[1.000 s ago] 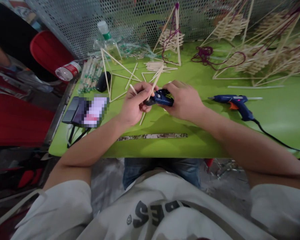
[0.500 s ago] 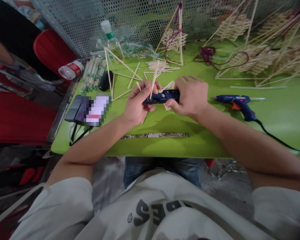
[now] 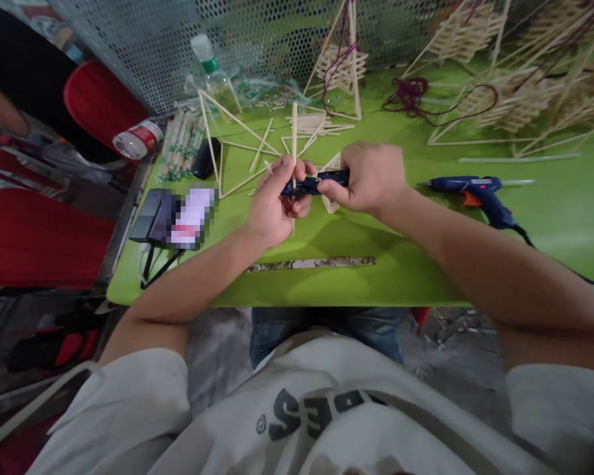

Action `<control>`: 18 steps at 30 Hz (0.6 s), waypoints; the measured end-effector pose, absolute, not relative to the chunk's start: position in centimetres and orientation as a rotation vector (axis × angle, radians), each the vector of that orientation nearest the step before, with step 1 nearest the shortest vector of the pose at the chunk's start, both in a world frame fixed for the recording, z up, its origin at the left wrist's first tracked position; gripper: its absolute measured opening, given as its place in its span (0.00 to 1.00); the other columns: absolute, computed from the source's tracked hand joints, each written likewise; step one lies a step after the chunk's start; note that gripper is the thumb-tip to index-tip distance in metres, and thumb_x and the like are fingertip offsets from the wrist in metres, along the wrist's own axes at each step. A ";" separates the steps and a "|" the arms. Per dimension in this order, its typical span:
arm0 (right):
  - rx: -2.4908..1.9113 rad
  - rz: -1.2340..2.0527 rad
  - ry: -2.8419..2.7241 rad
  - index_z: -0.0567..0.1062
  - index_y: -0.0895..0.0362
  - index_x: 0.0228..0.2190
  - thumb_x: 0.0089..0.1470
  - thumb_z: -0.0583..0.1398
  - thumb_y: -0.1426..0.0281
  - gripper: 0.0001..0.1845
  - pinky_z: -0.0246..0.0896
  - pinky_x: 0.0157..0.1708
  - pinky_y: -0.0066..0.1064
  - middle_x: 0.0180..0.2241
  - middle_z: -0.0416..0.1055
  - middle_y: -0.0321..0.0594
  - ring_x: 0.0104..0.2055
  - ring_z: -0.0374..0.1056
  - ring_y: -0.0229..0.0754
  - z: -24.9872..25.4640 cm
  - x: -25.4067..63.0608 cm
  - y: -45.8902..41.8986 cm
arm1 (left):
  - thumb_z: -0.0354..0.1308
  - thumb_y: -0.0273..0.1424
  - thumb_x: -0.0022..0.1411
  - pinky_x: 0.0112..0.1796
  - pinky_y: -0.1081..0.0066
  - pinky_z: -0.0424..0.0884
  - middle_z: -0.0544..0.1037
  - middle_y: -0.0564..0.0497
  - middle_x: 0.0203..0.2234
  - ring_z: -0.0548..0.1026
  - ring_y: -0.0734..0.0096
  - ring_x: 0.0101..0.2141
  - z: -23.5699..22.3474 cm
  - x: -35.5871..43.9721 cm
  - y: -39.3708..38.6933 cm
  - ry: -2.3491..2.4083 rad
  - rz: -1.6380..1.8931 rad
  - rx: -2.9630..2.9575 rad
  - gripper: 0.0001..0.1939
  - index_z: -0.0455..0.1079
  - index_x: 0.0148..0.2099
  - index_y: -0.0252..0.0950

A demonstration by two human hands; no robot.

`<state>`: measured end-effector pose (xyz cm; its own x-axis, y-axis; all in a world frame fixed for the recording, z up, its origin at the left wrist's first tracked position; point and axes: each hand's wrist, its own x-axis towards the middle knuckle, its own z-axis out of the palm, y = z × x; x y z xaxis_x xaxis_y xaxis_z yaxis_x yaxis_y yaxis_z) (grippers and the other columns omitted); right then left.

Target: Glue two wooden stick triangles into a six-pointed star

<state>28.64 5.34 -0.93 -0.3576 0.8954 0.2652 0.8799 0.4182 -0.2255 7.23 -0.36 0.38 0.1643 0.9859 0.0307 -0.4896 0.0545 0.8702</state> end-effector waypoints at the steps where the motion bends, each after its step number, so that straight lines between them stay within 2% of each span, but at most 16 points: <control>1: -1.543 0.055 -2.334 0.79 0.54 0.38 0.67 0.41 0.18 0.56 0.54 0.40 0.48 0.41 0.82 0.59 0.38 0.66 0.53 -0.9 28.5 5.5 | 0.75 0.41 0.79 0.19 0.75 0.59 0.81 0.53 0.40 0.63 0.87 0.19 0.3 7.1 -0.3 0.707 1.280 0.900 0.22 0.71 0.35 0.38; 5: -1.543 0.012 -2.327 0.80 0.55 0.39 0.67 0.43 0.18 0.55 0.56 0.42 0.49 0.41 0.82 0.58 0.39 0.69 0.53 -0.7 28.6 5.6 | 0.76 0.40 0.77 0.20 0.77 0.59 0.80 0.52 0.41 0.65 0.87 0.20 0.4 7.0 -0.3 0.684 1.262 0.916 0.23 0.70 0.35 0.37; 9: -1.525 -0.104 -2.313 0.83 0.55 0.43 0.67 0.48 0.21 0.52 0.57 0.41 0.49 0.43 0.83 0.58 0.39 0.71 0.57 -0.6 29.5 5.5 | 0.75 0.42 0.80 0.20 0.77 0.57 0.81 0.52 0.41 0.64 0.87 0.21 0.8 7.2 -0.6 0.755 1.250 0.898 0.24 0.71 0.36 0.37; 14: -1.391 -0.120 -2.336 0.82 0.55 0.47 0.66 0.52 0.19 0.52 0.57 0.45 0.50 0.48 0.83 0.59 0.46 0.75 0.60 -0.7 30.9 6.1 | 0.75 0.44 0.81 0.19 0.75 0.56 0.86 0.51 0.46 0.64 0.85 0.21 1.2 7.2 -0.7 0.779 1.254 0.864 0.23 0.72 0.37 0.38; 16: -1.361 -0.124 -2.330 0.82 0.56 0.50 0.64 0.56 0.19 0.52 0.58 0.46 0.50 0.51 0.83 0.62 0.49 0.75 0.62 -0.9 31.6 6.9 | 0.75 0.47 0.81 0.19 0.74 0.57 0.87 0.51 0.48 0.65 0.84 0.22 1.4 7.0 -0.7 0.766 1.272 0.869 0.25 0.72 0.37 0.39; 18: -1.339 -0.095 -2.332 0.82 0.56 0.53 0.61 0.64 0.23 0.49 0.59 0.48 0.51 0.54 0.83 0.64 0.51 0.75 0.62 -1.1 32.4 7.7 | 0.75 0.49 0.81 0.19 0.73 0.58 0.88 0.51 0.50 0.65 0.83 0.23 1.6 6.8 -0.6 0.746 1.300 0.888 0.26 0.72 0.37 0.39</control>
